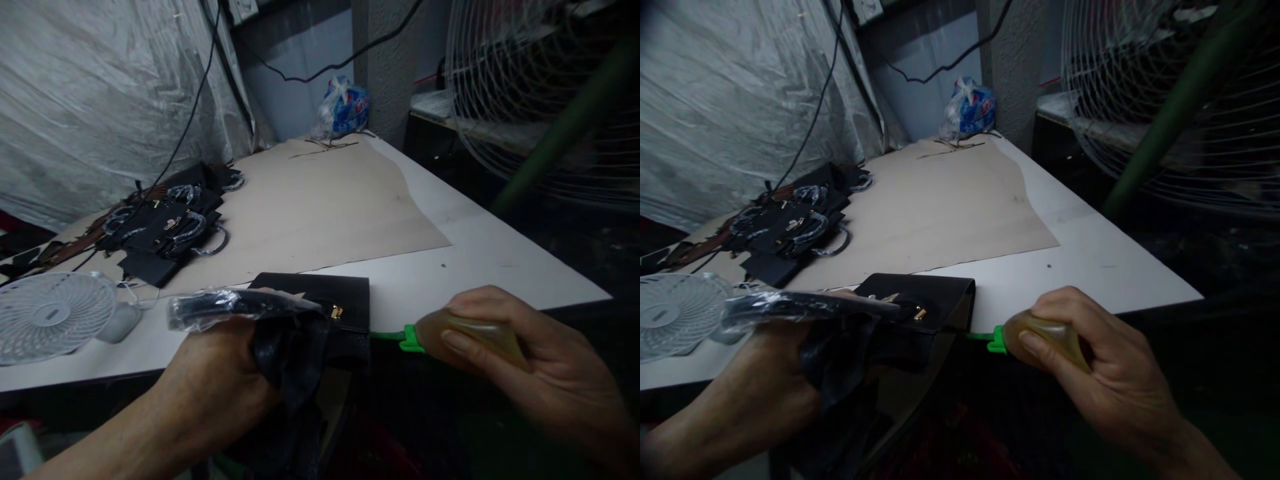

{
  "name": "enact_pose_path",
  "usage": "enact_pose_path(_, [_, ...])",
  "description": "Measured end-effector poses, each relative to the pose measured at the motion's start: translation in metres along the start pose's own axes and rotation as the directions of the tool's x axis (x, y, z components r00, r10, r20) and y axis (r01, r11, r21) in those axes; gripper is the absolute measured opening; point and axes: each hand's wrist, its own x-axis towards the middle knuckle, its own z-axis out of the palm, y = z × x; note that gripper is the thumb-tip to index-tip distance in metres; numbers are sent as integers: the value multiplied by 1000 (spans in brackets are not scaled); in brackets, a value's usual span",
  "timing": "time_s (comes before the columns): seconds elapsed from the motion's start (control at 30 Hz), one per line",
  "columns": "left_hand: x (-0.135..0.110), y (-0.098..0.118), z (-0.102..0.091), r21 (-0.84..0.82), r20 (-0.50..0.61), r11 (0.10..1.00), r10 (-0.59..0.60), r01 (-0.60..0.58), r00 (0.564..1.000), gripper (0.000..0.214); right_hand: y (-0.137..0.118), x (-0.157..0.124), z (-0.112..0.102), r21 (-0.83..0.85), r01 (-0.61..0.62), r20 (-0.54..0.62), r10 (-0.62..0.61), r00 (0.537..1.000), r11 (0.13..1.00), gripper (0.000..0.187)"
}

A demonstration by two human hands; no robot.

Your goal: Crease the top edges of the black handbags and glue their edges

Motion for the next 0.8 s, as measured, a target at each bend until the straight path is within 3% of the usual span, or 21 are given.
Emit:
enact_pose_path(0.2, [-2,-7,8,41,-19,996,75,-74,997,18,-7,4,-1,163,13,190,-45,981,986,7])
enact_pose_path(0.4, [-7,-7,9,83,-61,985,155,-150,986,10,-6,6,1,81,35,114,-44,993,996,12])
enact_pose_path(0.53, [-7,-5,11,121,-94,972,212,-200,973,9,-4,7,1,156,17,211,-50,976,988,10])
enact_pose_path(0.67, [-7,-7,13,126,-70,968,227,-217,971,14,-3,9,2,100,32,144,-46,989,994,12])
enact_pose_path(0.8, [-8,-8,14,112,-62,973,210,-202,976,13,-4,10,3,136,17,210,-46,977,991,8])
